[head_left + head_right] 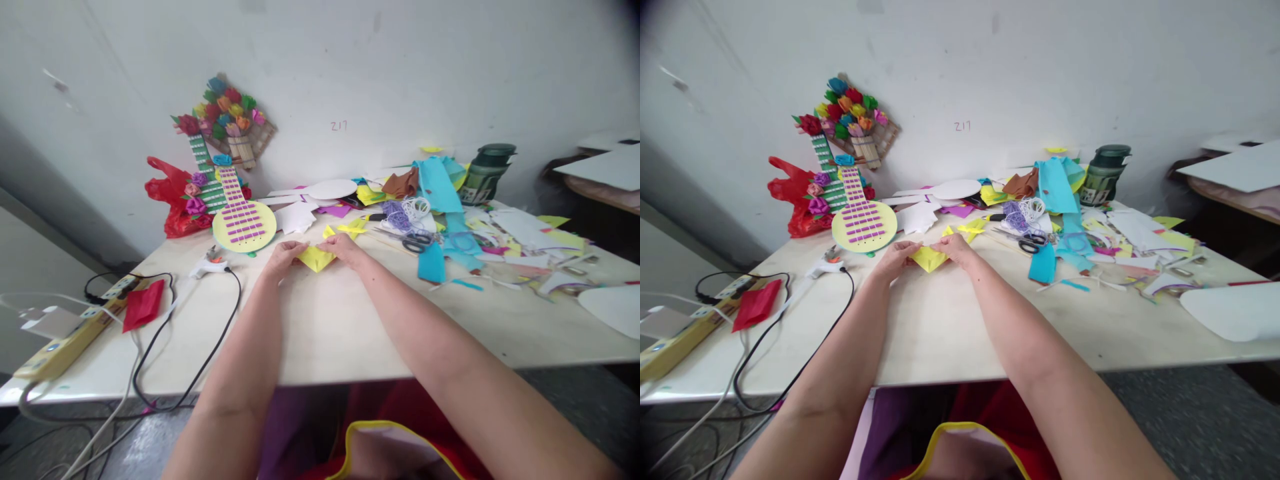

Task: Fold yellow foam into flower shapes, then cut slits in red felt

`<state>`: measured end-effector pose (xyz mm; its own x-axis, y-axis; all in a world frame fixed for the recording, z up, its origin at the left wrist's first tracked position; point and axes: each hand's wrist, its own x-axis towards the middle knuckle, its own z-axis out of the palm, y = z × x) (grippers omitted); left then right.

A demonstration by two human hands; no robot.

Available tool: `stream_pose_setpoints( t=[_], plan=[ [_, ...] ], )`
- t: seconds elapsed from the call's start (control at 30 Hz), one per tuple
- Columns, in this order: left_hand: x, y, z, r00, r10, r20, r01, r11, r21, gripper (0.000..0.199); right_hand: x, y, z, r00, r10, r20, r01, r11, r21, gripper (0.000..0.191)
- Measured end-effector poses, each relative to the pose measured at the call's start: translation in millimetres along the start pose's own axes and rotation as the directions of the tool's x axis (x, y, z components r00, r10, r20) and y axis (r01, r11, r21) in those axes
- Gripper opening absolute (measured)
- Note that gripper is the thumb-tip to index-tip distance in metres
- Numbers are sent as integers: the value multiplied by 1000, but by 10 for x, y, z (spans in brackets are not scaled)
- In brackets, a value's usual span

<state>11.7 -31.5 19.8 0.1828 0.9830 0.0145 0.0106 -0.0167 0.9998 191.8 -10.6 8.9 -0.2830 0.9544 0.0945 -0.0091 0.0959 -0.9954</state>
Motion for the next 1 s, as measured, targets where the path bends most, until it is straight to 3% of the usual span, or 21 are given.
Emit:
stream_pose_setpoints(
  t=[0.13,0.47,0.67,0.83,1.0],
  plan=[
    [19,-39,0,1000,28,-8,-27,997,66,29,-48,-55,23,999,-43,10,44,997,-60,20],
    [5,-29,-15,998,-7,57,6,1000,24,30,-85,-116,62,992,-121,33,123,987,-107,24],
    [-8,-10,0,998,49,44,-51,998,46,29,-75,-91,50,995,-77,63,80,995,-55,30],
    [-2,8,10,997,78,-26,-77,996,49,31,-47,-75,19,999,47,-12,-48,998,-37,25],
    [-11,0,-27,999,35,-5,-34,988,148,32,-53,-87,12,1000,23,8,-23,998,-62,22]
  ],
)
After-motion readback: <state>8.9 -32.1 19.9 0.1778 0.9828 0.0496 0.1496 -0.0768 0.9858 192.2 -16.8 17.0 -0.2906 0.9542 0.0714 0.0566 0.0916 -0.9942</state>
